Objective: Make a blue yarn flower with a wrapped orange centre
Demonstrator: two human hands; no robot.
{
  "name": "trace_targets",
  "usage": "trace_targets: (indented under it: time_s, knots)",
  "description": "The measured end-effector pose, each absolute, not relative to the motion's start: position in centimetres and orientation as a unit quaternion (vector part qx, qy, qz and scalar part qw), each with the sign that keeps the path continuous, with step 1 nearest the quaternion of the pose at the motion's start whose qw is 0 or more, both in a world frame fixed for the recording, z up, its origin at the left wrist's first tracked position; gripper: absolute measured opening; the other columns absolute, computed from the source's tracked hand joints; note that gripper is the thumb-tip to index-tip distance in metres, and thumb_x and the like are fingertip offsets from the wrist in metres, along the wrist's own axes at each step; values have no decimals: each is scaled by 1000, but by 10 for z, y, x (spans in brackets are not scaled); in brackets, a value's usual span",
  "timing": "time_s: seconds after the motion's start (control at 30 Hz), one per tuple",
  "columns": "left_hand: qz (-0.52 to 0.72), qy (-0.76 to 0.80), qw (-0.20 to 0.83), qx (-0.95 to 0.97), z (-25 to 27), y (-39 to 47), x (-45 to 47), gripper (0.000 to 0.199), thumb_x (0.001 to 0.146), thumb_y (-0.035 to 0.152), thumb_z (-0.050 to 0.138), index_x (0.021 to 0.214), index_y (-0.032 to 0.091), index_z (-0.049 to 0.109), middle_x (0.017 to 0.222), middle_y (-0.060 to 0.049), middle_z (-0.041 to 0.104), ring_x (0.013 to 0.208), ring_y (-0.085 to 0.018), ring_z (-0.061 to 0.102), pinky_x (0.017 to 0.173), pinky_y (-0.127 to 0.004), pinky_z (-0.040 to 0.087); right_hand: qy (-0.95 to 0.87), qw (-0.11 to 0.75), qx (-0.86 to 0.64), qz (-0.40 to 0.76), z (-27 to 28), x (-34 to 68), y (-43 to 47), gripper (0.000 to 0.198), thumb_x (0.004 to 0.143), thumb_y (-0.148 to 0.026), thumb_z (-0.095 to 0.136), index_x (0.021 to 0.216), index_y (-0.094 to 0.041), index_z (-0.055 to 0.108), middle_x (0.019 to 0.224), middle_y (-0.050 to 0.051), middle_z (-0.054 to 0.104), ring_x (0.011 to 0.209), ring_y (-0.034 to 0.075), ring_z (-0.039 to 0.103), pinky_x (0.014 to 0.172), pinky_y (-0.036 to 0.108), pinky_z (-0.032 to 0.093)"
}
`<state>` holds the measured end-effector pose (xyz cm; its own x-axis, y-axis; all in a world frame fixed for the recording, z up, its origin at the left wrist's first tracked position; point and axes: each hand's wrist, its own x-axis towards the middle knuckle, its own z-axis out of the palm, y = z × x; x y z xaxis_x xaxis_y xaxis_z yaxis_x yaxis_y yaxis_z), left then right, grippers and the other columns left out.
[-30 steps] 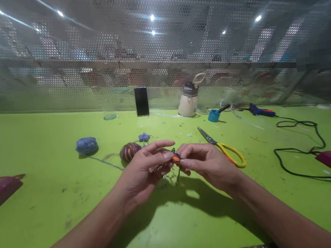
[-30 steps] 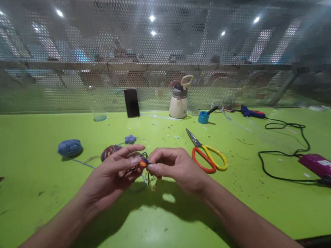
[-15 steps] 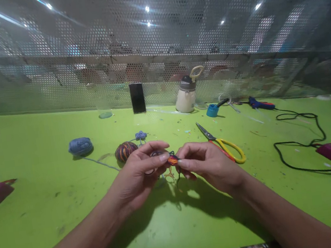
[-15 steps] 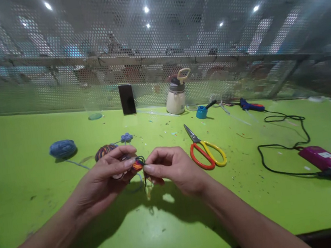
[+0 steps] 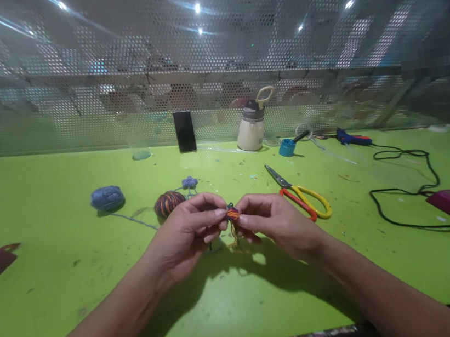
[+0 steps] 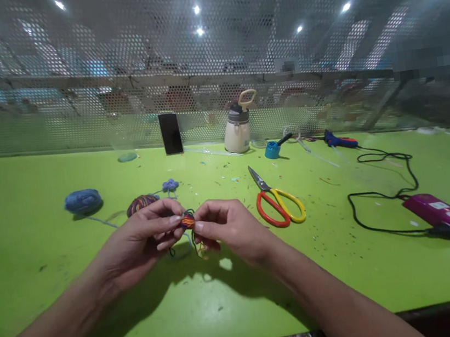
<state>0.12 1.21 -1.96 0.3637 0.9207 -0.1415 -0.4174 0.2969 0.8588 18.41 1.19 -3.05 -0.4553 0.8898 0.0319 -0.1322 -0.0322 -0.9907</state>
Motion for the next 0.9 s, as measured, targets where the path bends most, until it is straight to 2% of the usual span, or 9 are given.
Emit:
trace_targets:
  time_s: [0.27,0.6,0.77,0.9]
  knots:
    - [487,338,714,372,-17,8,3,12,62,1,69,61,12,65,57,-2,61,47,-5,45,39,-13,26,-576,392,-340,632,-32,181,11,33,72,-44,80,74,-15,63,61,-1,61,49,8,48,48,22,38]
    - [469,315,741,365,-17,6,5,11,65,3,70,65,13,65,54,0,57,41,-4,45,34,-11,23,-585,394,-341,621,-29,181,8,31,71,-40,81,73,-15,64,57,-2,58,48,8,45,47,23,36]
    - [453,284,763,363,-19,7,0,11,72,5,68,75,15,64,60,0,60,43,-5,52,36,-10,30,-597,413,-345,595,-22,186,7,28,72,-39,81,71,-15,65,59,-2,57,51,9,47,49,23,37]
    - [459,277,768,350,-18,8,0,12,71,4,67,76,14,64,65,-2,62,48,-6,56,42,-10,39,-625,400,-337,580,-18,187,4,23,78,-36,76,73,-16,65,61,-2,56,53,9,48,51,24,38]
